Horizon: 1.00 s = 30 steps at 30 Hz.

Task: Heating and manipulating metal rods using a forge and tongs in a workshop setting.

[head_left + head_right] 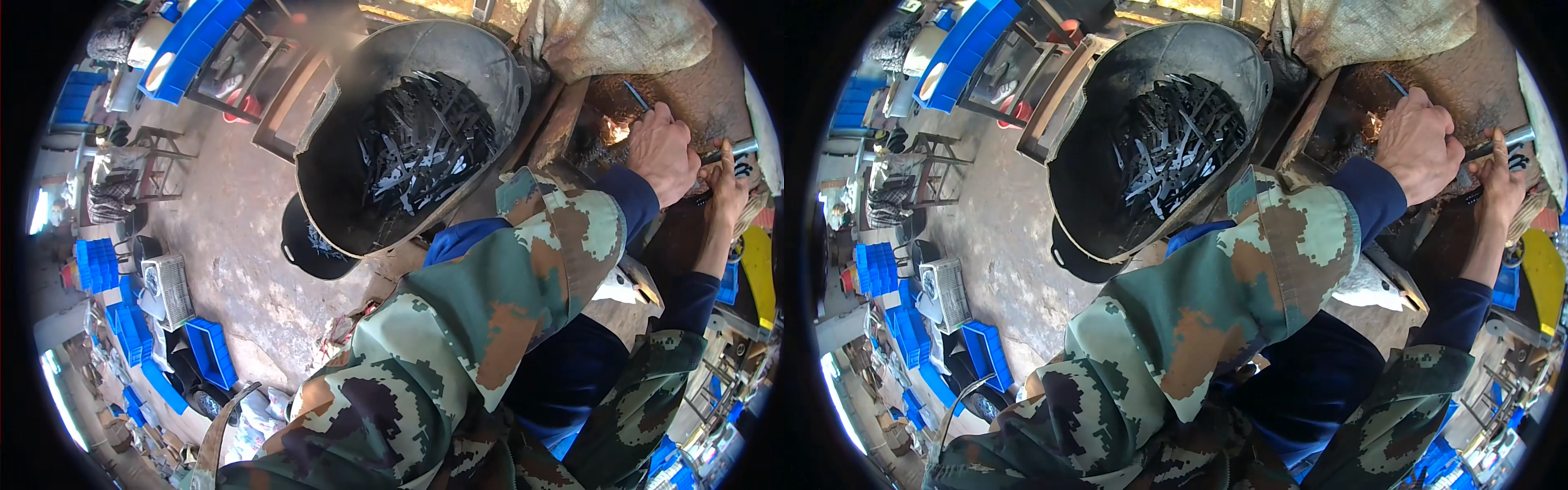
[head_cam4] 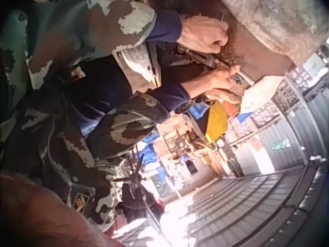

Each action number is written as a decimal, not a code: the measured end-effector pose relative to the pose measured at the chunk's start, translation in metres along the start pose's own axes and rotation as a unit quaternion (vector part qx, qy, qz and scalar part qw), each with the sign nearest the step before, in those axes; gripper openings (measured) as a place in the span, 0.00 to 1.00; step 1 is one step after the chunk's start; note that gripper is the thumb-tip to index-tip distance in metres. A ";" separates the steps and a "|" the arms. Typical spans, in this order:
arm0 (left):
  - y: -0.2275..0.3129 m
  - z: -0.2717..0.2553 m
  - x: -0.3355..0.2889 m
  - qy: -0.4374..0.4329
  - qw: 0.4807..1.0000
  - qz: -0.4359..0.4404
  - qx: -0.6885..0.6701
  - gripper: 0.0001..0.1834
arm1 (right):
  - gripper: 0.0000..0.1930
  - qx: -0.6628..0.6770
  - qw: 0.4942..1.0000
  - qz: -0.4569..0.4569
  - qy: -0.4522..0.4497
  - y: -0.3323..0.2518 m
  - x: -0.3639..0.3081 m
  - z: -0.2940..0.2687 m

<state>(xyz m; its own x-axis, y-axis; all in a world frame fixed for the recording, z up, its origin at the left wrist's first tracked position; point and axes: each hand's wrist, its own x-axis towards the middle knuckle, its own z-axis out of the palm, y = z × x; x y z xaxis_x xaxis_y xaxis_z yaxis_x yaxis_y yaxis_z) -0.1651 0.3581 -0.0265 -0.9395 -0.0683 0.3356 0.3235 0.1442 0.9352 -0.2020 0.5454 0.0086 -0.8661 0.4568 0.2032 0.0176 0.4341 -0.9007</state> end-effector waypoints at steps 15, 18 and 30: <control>-0.067 -0.259 0.007 -0.015 0.999 -0.030 0.025 0.20 | 0.19 0.012 1.000 0.011 0.001 0.007 0.004 0.000; -0.120 -0.319 -0.016 0.002 0.956 -0.266 0.121 0.23 | 0.20 0.006 1.000 0.003 0.009 0.002 -0.003 0.005; -0.295 -0.380 -0.064 0.063 0.890 -0.388 0.230 0.21 | 0.18 0.011 1.000 0.007 -0.006 -0.004 -0.009 0.009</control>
<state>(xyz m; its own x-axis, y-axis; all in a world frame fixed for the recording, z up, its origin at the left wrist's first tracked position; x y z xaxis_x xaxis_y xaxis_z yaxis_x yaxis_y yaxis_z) -0.1581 -0.0556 -0.2807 -0.8313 -0.4288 -0.3537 -0.5242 0.3932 0.7554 -0.1990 0.5323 0.0069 -0.8715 0.4533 0.1871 0.0182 0.4111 -0.9114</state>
